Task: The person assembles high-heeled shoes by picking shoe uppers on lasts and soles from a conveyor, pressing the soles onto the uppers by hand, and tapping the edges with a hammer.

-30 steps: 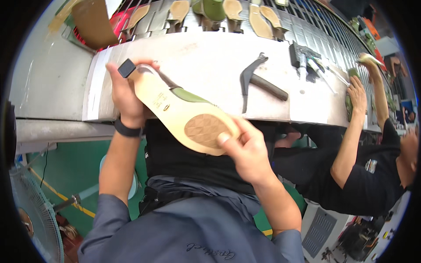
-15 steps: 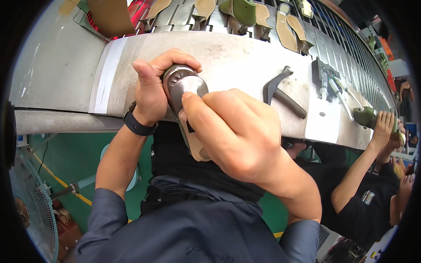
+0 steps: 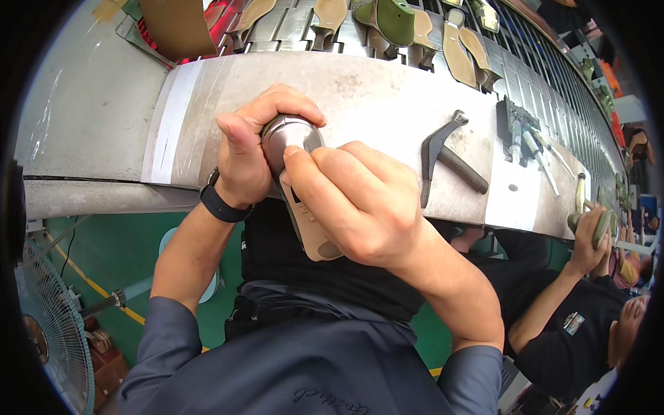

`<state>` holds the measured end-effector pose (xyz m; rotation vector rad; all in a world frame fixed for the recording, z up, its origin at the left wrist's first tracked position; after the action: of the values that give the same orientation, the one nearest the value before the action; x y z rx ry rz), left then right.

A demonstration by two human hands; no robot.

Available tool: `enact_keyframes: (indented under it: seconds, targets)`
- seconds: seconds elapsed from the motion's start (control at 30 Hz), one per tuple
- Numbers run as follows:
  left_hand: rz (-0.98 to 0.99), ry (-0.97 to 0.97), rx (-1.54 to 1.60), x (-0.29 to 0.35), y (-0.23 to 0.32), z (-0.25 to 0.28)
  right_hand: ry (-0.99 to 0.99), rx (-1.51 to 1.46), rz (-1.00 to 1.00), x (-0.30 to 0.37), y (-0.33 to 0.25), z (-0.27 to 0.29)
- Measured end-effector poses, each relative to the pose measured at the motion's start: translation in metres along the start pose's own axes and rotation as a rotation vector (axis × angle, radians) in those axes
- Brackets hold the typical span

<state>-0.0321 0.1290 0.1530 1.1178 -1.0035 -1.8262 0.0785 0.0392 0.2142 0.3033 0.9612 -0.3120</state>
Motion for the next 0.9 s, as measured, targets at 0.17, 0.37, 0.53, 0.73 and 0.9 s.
enact_keyframes:
  seconds: [0.17,0.37,0.53,0.73,0.9]
  targets:
    - [-0.043,0.000,0.007,-0.003,0.004,0.003,-0.021,-0.018,-0.021,0.000,0.004,-0.007]
    - [0.092,-0.041,0.207,-0.049,-0.024,0.001,0.028,-0.013,-0.195,0.004,0.058,-0.022]
    - [0.227,-0.032,0.242,-0.062,-0.054,-0.008,-0.126,-0.146,-0.589,0.021,0.097,-0.024]
    - [0.150,0.053,0.240,-0.062,-0.046,-0.003,-0.442,-0.632,-1.169,0.084,0.113,-0.056]
    - [0.198,0.102,0.330,-0.060,-0.040,-0.008,-0.533,-0.601,-1.095,0.066,0.116,-0.062]
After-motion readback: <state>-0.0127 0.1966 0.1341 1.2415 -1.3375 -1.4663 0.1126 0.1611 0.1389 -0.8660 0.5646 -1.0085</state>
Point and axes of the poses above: each hand's wrist, its own x-axis away from the middle knuckle, its own z-axis out of the back of the hand, y = z × x, the point moved 10 cm from there along -x, towards the middle knuckle, and after that the axes turned 11 degrees about z, right-handed, at the moved point
